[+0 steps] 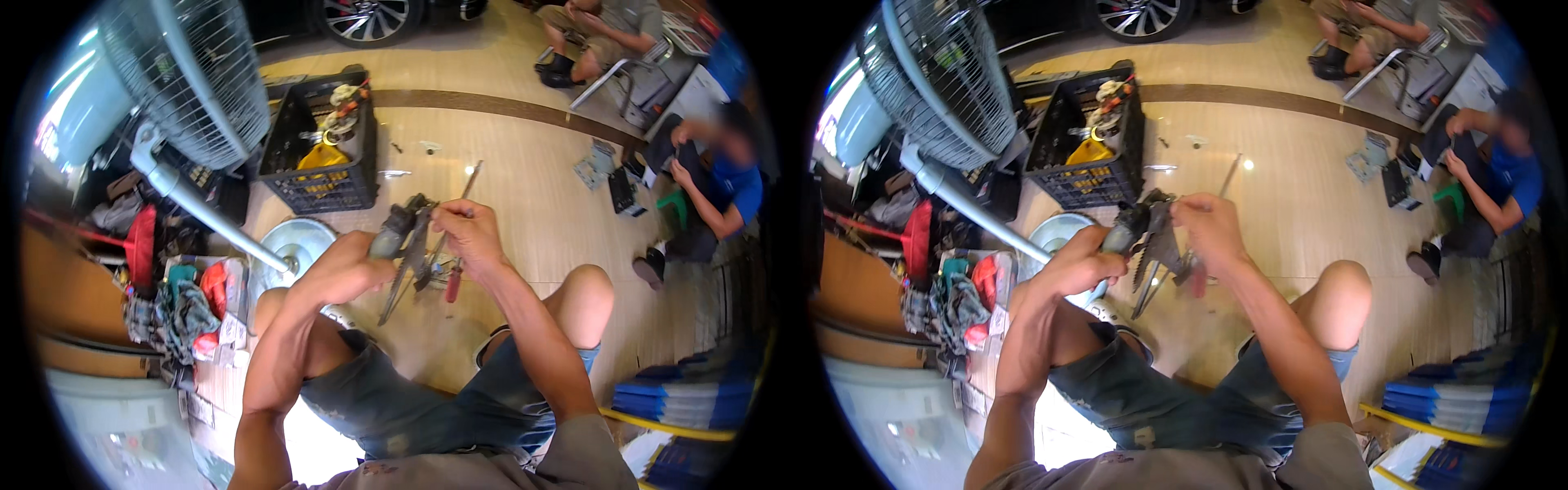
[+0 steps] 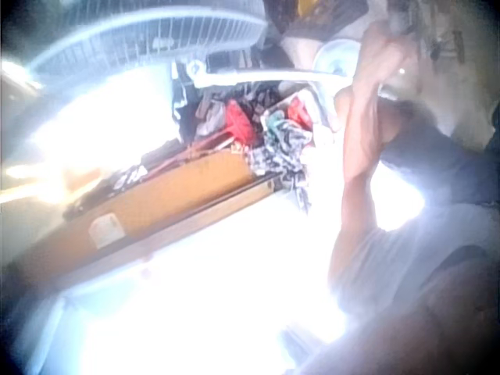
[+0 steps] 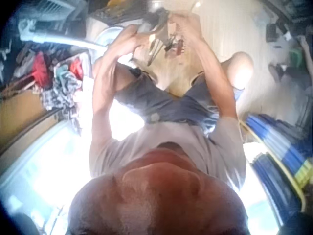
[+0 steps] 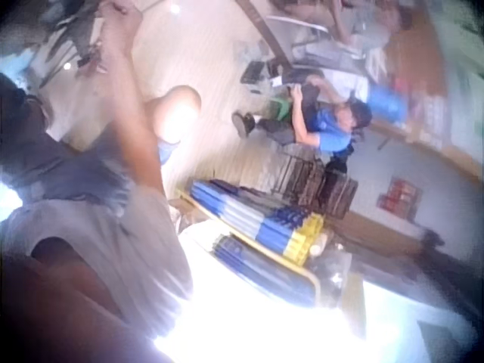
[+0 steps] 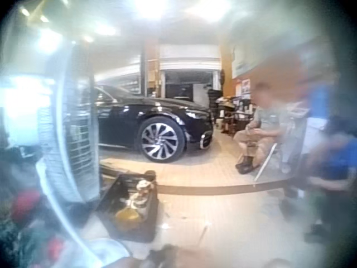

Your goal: The person works on a car window regulator assembly by hand and with a screwdriver, turning it over and manipulating the motor unit and mechanical arms.

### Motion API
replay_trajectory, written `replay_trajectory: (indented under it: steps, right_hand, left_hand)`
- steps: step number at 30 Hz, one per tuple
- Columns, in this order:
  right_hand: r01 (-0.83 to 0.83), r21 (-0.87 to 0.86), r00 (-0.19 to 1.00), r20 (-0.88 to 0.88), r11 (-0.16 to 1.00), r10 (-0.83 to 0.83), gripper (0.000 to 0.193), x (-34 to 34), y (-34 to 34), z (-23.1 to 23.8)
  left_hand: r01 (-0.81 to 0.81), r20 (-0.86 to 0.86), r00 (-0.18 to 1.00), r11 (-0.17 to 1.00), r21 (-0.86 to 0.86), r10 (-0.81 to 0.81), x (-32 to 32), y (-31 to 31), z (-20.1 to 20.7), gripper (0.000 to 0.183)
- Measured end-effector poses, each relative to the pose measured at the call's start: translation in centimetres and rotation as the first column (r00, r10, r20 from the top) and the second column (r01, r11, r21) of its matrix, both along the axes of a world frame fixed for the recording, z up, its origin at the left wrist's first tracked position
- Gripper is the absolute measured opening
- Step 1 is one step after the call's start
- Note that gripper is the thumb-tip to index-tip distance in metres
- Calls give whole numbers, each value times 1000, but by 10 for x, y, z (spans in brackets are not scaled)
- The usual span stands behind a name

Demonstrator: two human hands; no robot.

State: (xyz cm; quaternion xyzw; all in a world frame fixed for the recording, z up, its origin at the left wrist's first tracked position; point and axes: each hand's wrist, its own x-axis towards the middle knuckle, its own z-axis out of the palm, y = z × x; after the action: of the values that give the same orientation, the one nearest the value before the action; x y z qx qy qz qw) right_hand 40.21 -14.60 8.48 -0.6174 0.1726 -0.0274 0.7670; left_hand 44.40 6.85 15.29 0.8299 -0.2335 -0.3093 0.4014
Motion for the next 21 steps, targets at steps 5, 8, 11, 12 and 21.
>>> replay_trajectory:
  steps: [5, 8, 11, 12, 21]
  right_hand:
    - [52, -268, 997, 71, 962, -34, 21, 3, 2, -11]
    - [130, -416, 987, 140, 900, -78, 14, 4, -5, -23]
    - [173, -535, 981, 166, 827, -98, 12, 9, -8, -34]
    - [174, -488, 984, 115, 855, -134, 12, 1, 12, -1]
    - [54, -300, 996, 90, 952, -28, 17, 4, 0, -12]
  left_hand:
    - [20, 38, 999, 998, -64, -17, 2, 7, -9, 36]
    - [55, 52, 997, 998, 17, -56, 6, 2, -13, 36]
    - [10, 24, 1000, 1000, -3, -10, 2, 5, -5, 34]
    - [15, 20, 1000, 1000, 0, -15, 1, 3, -4, 34]
    - [16, -6, 1000, 999, -34, -17, -4, 4, -9, 32]
